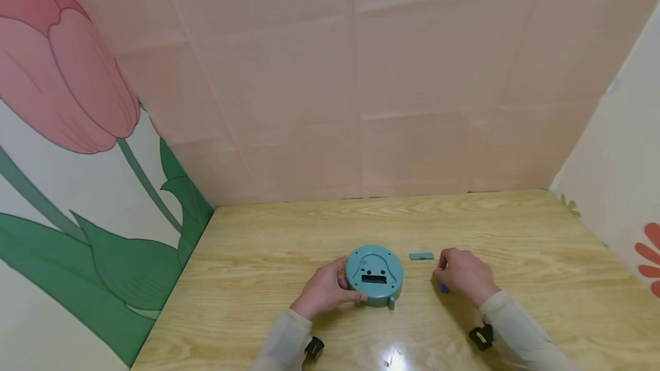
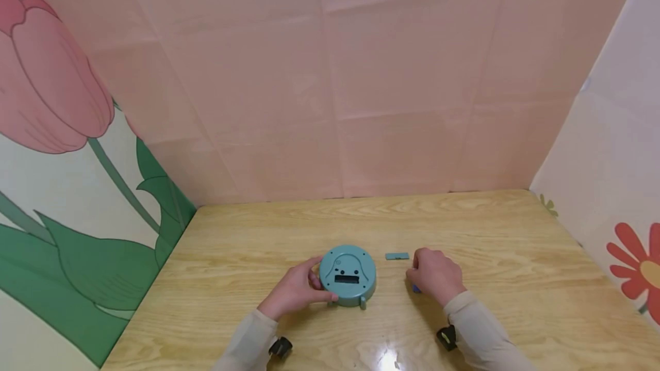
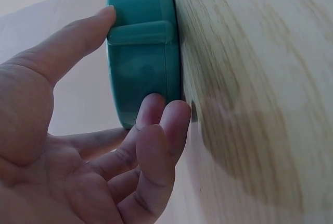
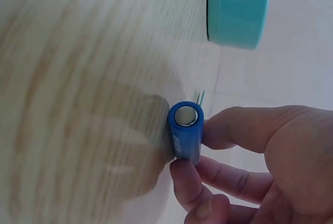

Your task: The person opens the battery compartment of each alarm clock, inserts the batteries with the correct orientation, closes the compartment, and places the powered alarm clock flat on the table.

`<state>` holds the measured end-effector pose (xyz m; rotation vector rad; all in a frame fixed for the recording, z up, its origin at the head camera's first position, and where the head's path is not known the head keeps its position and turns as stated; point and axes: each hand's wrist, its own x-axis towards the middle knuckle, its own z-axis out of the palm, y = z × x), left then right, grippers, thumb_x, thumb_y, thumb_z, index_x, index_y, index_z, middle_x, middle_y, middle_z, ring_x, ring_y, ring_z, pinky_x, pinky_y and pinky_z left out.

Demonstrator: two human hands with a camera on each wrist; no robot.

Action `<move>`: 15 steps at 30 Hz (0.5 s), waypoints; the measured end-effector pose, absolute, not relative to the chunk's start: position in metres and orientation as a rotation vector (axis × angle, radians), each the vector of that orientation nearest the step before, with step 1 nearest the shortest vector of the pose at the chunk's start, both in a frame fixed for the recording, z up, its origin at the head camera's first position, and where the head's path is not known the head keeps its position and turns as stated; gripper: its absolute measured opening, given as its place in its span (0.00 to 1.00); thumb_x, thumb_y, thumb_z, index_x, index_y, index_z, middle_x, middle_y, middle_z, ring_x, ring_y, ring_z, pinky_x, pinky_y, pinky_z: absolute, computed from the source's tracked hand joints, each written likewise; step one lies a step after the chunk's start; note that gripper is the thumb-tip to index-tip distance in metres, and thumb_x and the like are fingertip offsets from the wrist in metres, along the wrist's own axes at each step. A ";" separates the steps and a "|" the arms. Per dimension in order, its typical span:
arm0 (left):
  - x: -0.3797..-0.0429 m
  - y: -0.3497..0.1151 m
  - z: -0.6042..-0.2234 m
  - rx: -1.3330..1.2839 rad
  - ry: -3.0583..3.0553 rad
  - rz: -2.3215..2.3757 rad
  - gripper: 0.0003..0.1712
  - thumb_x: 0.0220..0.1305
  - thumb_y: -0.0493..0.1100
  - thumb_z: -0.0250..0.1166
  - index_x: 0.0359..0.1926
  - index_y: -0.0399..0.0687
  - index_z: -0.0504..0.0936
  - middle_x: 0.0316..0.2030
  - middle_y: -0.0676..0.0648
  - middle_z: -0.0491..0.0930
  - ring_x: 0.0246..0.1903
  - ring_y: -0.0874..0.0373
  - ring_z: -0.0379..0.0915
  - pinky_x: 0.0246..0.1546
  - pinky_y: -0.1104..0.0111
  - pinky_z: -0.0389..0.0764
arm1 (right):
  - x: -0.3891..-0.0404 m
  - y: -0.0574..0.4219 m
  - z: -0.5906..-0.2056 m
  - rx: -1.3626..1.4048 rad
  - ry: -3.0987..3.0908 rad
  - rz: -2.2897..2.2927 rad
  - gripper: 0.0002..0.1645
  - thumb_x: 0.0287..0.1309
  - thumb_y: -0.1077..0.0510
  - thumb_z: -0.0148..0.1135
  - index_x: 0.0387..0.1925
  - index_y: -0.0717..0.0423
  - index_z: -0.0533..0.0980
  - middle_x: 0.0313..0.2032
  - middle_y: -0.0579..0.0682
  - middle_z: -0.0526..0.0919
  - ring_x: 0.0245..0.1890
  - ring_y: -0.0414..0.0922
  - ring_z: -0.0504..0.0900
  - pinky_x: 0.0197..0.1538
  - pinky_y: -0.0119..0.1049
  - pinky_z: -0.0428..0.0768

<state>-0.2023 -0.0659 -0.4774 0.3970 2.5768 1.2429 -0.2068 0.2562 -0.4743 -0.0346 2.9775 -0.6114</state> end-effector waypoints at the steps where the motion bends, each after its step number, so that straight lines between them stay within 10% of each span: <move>1: -0.203 -0.066 -0.478 0.398 2.577 1.243 0.58 0.44 0.53 0.83 0.73 0.43 0.64 0.27 0.52 0.78 0.26 0.61 0.73 0.27 0.68 0.74 | -0.207 0.256 -0.475 -0.035 2.981 -0.610 0.05 0.54 0.55 0.63 0.29 0.53 0.78 0.25 0.48 0.78 0.23 0.45 0.73 0.22 0.39 0.70; 15: -0.203 -0.065 -0.478 0.404 2.568 1.260 0.58 0.45 0.52 0.82 0.73 0.38 0.64 0.25 0.52 0.77 0.24 0.61 0.72 0.25 0.70 0.73 | -0.204 0.244 -0.472 -0.160 3.081 -0.714 0.08 0.59 0.56 0.67 0.36 0.56 0.85 0.30 0.49 0.86 0.26 0.42 0.80 0.24 0.38 0.76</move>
